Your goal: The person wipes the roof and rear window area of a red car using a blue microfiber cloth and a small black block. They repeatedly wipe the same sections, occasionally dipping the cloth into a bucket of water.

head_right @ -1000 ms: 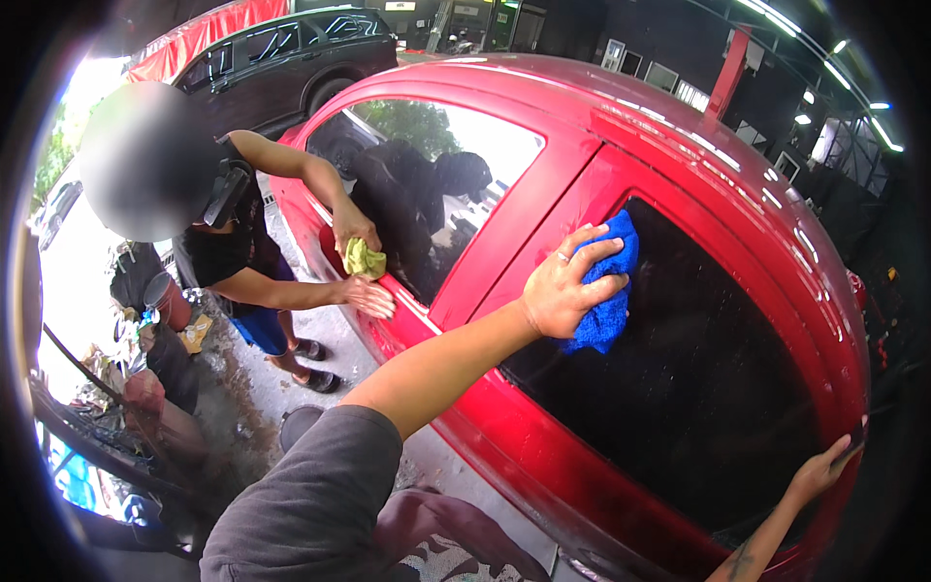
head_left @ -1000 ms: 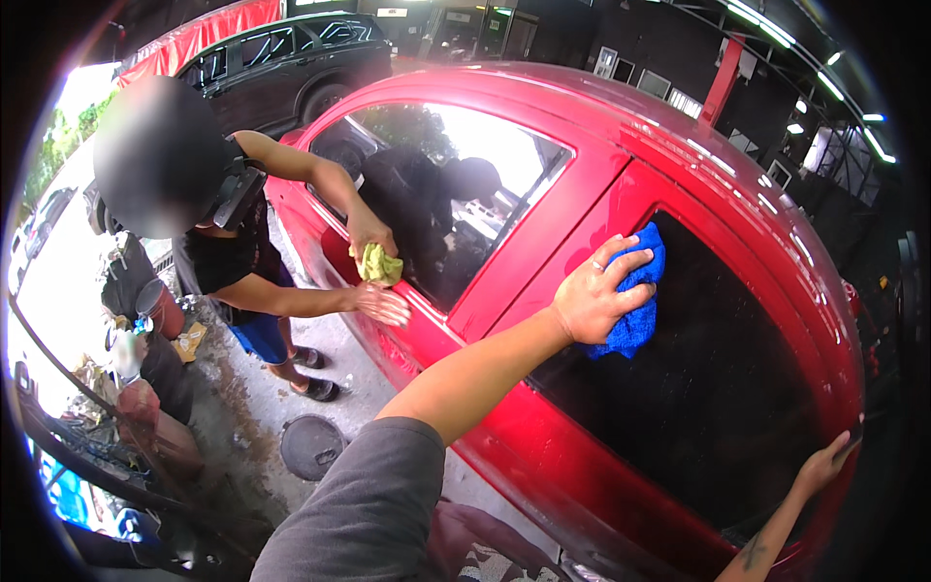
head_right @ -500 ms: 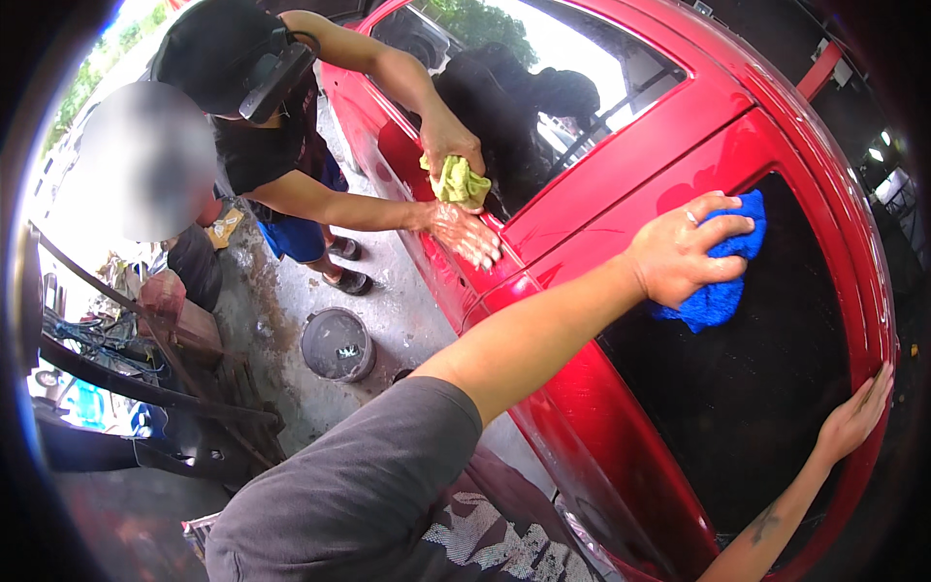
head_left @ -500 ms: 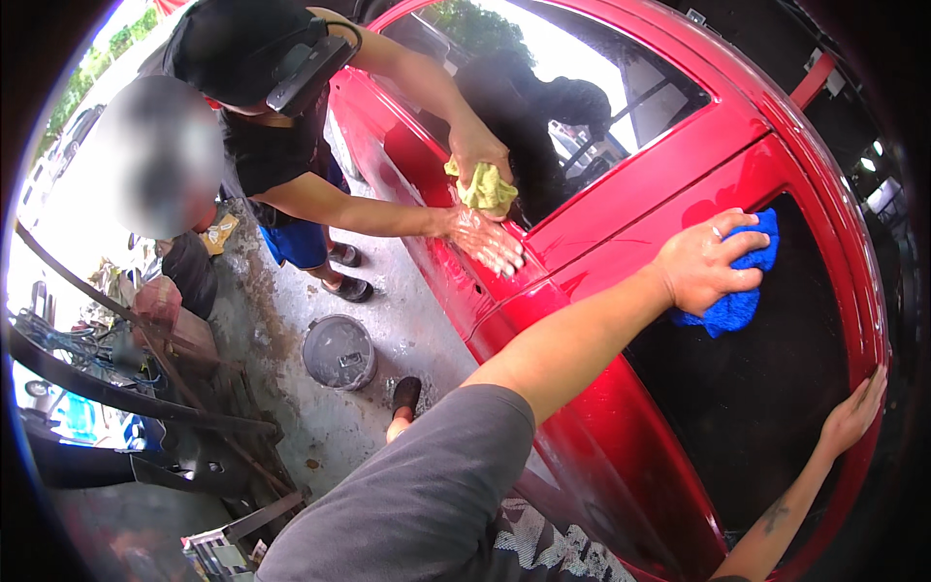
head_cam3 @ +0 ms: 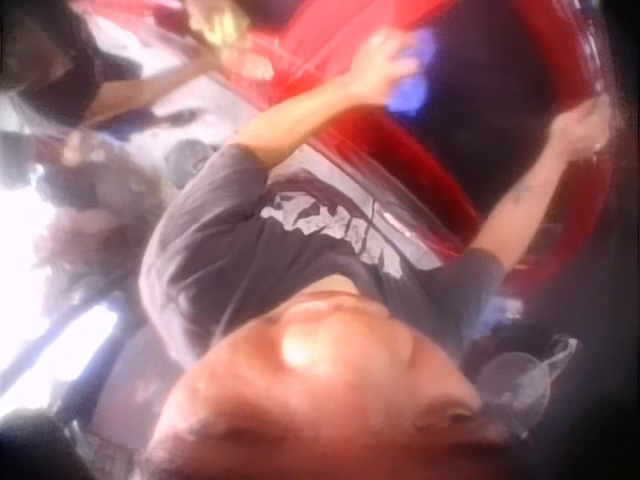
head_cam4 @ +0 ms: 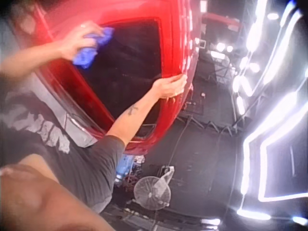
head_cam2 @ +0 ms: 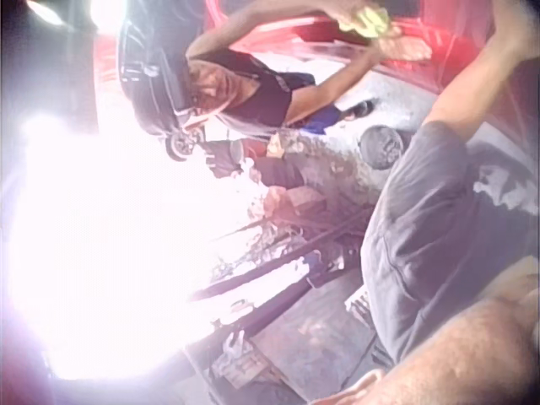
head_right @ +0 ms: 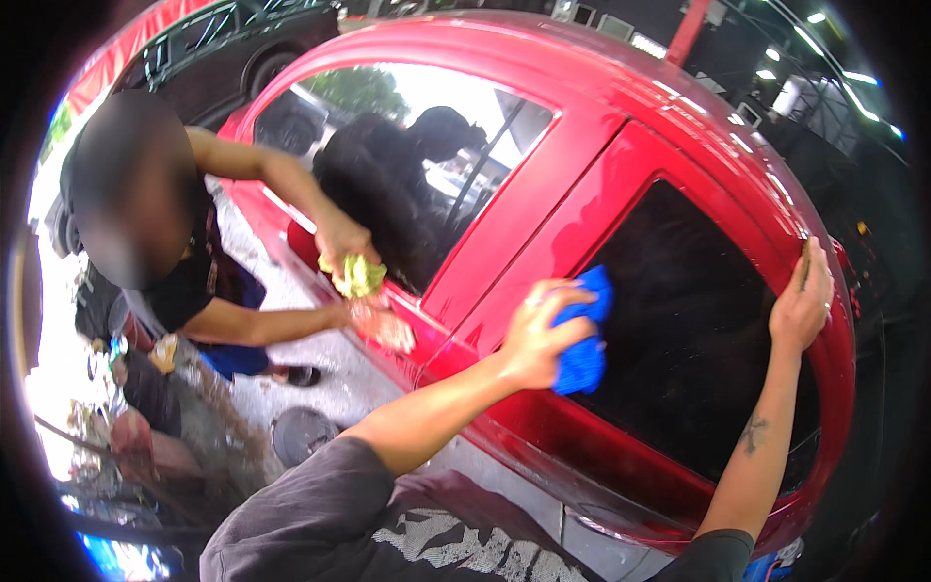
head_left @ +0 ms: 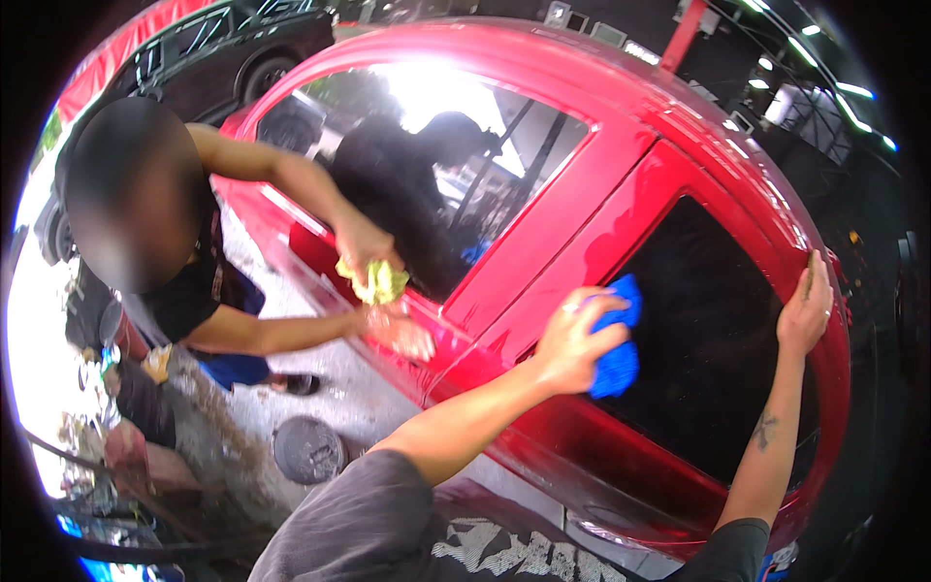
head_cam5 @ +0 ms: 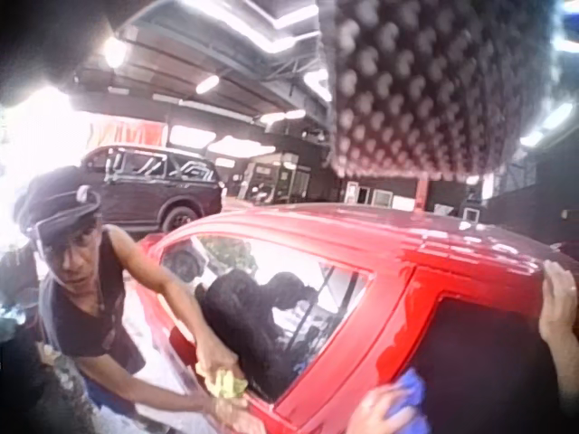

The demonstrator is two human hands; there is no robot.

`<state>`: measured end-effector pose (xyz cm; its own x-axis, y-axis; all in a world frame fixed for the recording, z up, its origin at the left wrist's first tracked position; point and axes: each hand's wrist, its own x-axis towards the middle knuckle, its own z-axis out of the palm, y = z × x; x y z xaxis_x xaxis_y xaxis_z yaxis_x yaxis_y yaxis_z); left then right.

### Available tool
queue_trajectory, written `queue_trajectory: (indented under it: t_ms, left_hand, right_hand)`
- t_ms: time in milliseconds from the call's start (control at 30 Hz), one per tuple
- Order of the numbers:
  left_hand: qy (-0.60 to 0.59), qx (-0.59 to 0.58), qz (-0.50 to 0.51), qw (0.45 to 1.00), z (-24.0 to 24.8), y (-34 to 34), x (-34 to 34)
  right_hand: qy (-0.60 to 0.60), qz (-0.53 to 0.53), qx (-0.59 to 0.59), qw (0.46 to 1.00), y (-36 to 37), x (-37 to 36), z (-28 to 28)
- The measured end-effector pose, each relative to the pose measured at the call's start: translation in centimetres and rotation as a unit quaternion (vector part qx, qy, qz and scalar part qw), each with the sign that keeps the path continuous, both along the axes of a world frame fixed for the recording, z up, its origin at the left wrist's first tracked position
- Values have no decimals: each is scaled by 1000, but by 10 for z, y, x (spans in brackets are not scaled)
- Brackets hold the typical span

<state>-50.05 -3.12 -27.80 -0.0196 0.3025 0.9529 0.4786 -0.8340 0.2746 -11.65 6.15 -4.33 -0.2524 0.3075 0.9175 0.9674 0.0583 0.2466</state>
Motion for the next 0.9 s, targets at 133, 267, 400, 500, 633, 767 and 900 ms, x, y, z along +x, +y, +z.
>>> queue_trajectory:
  t_ms: [133,267,400,500,633,767,900]
  left_hand:
    - [9,-160,-34,986,-25,-43,-82]
    - [105,-324,92,936,-24,-89,-132]
    - [222,-481,162,833,-45,-93,-151]
    - [297,-340,223,864,-59,-79,-149]
    - [326,-310,213,867,8,-49,-137]
    - [348,-273,209,872,82,-27,-125]
    - [386,-233,232,862,135,-8,-114]
  right_hand:
    - [8,6,6,1000,0,5,-8]
    - [11,-13,8,1000,-2,3,-13]
    - [11,-26,11,1000,-4,-1,-12]
    - [16,-22,13,1000,-6,-8,-9]
    - [23,-11,21,999,-10,-12,-7]
    - [37,-16,16,999,-13,-15,-8]
    - [38,-26,17,999,-16,-18,-9]
